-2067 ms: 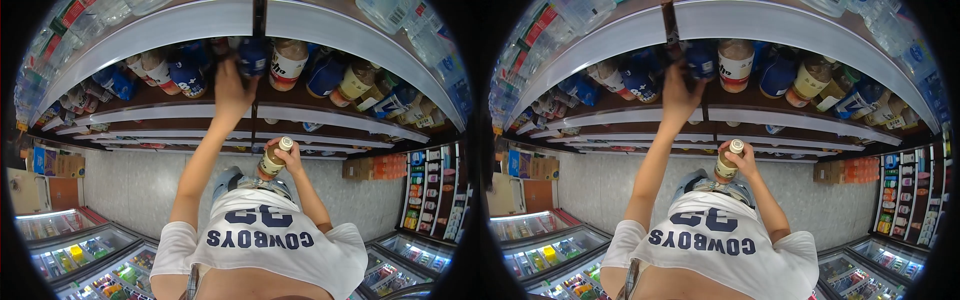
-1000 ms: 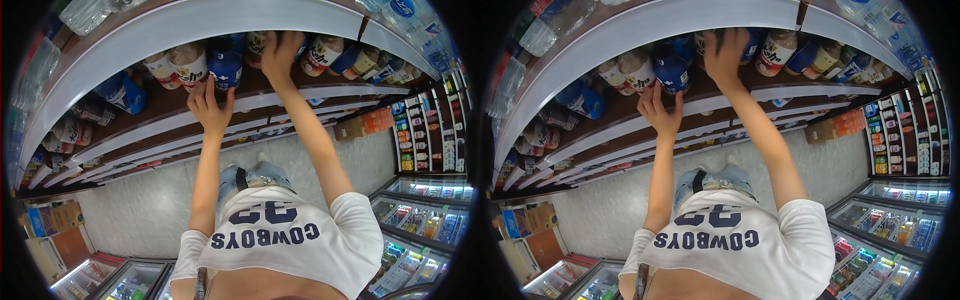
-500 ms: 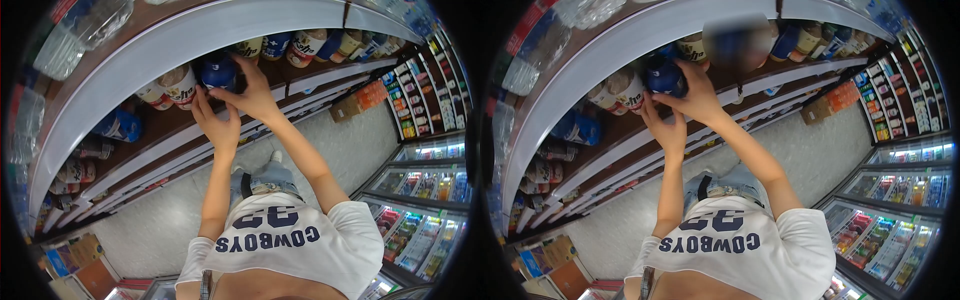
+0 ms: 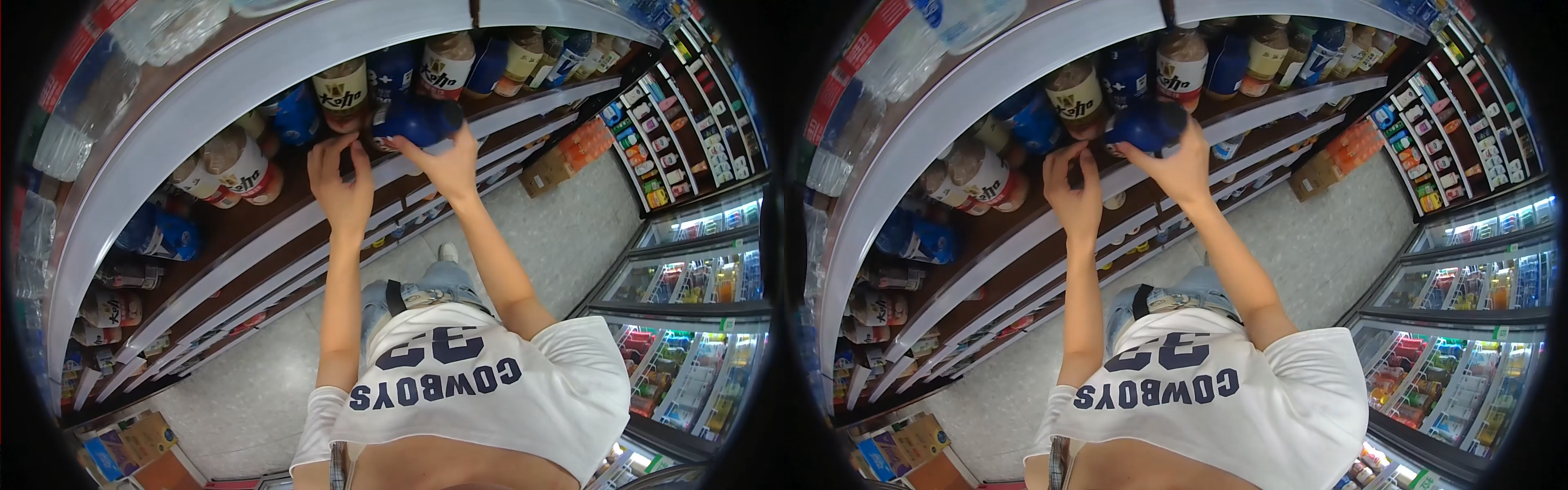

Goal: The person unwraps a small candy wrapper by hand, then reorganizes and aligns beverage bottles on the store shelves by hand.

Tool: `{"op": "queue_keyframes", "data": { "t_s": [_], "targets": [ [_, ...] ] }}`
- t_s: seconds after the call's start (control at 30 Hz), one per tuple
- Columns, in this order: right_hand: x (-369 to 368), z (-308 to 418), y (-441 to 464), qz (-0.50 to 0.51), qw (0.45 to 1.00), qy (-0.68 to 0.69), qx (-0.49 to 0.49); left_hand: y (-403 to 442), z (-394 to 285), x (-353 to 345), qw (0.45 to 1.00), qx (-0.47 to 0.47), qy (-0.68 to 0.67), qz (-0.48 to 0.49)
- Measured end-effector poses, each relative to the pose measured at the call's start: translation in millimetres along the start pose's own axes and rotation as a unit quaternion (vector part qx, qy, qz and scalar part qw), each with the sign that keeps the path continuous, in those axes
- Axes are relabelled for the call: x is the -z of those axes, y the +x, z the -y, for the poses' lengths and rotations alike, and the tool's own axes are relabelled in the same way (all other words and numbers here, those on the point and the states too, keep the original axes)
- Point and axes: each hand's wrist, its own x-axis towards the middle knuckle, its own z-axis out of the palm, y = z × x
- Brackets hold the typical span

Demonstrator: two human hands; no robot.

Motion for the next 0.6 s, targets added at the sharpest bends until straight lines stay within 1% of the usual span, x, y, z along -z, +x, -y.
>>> {"op": "queue_keyframes", "data": {
  "t_s": [0.03,0.07,0.1,0.13,0.2,0.23,0.27,0.3,0.37,0.4,0.43,0.53,0.57,0.6],
  "targets": [
    [11,-9,-2,-0.030,1.000,0.005,0.009,3,-5,-12,1.000,-0.011,-0.010,0.004],
    [24,-15,-2,-0.027,0.997,0.070,-0.015,6,-8,-25,1.000,-0.023,-0.020,0.006],
    [39,-18,1,-0.037,0.991,0.126,-0.030,10,-6,-40,0.999,-0.054,0.002,0.005],
    [55,-22,5,-0.046,0.981,0.181,-0.046,15,-10,-56,0.998,-0.058,0.021,0.011],
    [88,-37,18,-0.068,0.982,0.172,-0.025,22,-24,-90,0.996,-0.061,0.060,0.027],
    [106,-46,26,-0.053,0.988,0.144,-0.017,26,-31,-109,0.995,-0.074,0.070,0.005],
    [121,-52,33,-0.052,0.988,0.145,-0.007,31,-37,-127,0.993,-0.088,0.082,-0.017],
    [135,-58,40,-0.044,0.986,0.162,-0.008,35,-43,-144,0.990,-0.103,0.095,-0.038],
    [153,-69,53,-0.042,0.975,0.220,-0.005,39,-51,-172,0.985,-0.085,0.135,-0.071],
    [164,-76,61,-0.014,0.974,0.226,-0.004,40,-52,-184,0.981,-0.076,0.155,-0.086],
    [170,-83,67,-0.001,0.970,0.242,0.001,40,-49,-194,0.973,-0.087,0.185,-0.109],
    [183,-95,84,0.046,0.957,0.286,0.004,41,-41,-194,0.969,-0.107,0.196,-0.109],
    [183,-98,90,0.063,0.952,0.301,0.004,37,-43,-188,0.970,-0.100,0.194,-0.103],
    [183,-101,97,0.080,0.946,0.313,0.002,36,-44,-179,0.965,-0.123,0.209,-0.102]
  ]
}}
